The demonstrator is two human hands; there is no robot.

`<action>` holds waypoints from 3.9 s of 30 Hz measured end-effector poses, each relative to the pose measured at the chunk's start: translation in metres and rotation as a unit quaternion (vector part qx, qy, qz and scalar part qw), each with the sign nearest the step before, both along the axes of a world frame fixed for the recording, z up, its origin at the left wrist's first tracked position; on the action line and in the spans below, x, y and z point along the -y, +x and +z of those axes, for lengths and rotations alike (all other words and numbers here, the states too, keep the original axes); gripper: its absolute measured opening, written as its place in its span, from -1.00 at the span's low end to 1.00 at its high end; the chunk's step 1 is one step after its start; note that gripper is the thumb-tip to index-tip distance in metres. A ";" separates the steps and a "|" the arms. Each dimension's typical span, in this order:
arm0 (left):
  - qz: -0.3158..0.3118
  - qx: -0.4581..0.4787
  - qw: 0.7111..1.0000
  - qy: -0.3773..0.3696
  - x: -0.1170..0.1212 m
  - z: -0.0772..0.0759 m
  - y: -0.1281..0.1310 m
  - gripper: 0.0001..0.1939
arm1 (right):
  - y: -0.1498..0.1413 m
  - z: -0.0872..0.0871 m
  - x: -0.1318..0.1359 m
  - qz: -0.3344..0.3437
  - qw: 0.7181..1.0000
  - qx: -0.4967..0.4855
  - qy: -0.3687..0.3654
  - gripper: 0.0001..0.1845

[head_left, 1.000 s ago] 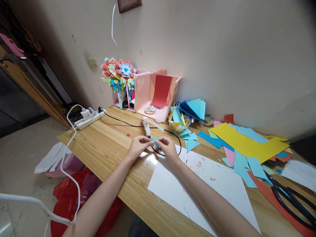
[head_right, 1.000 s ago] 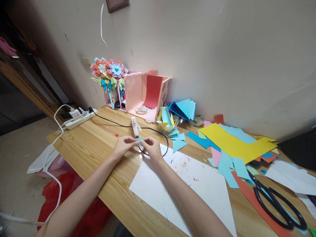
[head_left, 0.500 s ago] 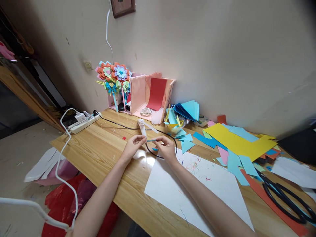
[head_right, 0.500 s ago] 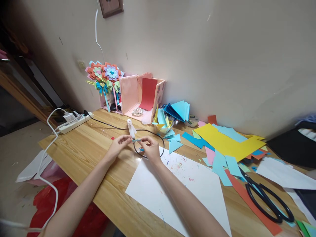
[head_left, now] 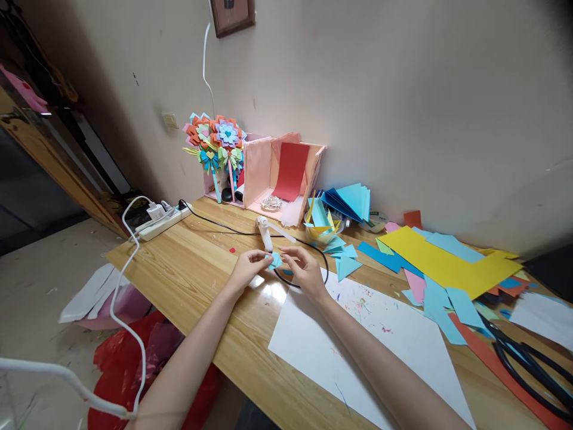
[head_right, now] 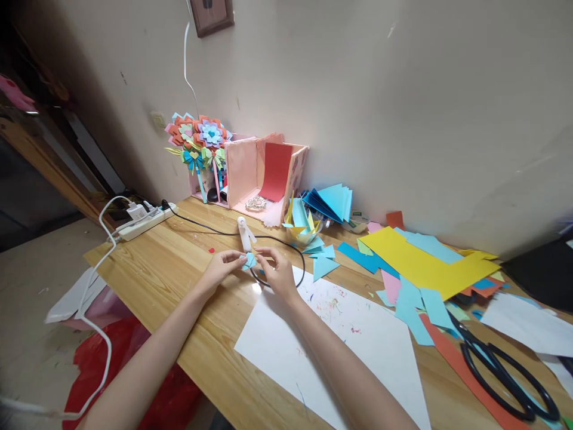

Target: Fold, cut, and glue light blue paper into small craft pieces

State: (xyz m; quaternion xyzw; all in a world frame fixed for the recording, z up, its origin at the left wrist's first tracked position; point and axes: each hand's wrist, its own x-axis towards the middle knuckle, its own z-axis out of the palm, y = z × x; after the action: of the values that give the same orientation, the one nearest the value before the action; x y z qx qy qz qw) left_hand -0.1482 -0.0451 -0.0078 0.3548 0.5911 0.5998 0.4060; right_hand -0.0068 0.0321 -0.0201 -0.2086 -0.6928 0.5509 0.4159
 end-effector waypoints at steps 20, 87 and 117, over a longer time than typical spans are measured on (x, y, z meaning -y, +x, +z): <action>-0.002 -0.084 0.995 0.052 0.001 -0.004 0.004 -0.53 | -0.002 -0.005 -0.001 -0.013 0.996 0.090 0.027 -0.76; 0.014 -0.039 0.999 0.012 -0.001 0.002 0.008 -0.64 | -0.003 -0.007 -0.009 0.025 0.993 0.075 -0.090 -0.68; -0.029 -0.009 0.999 0.009 0.000 0.001 0.006 -0.68 | -0.001 -0.006 -0.008 0.031 0.994 0.078 -0.068 -0.72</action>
State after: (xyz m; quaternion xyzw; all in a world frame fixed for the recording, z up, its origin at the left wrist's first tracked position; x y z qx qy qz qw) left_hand -0.1421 -0.0450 -0.0069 0.3811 0.5790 0.5898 0.4144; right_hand -0.0076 0.0396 -0.0258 -0.2572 -0.6899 0.5915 0.3287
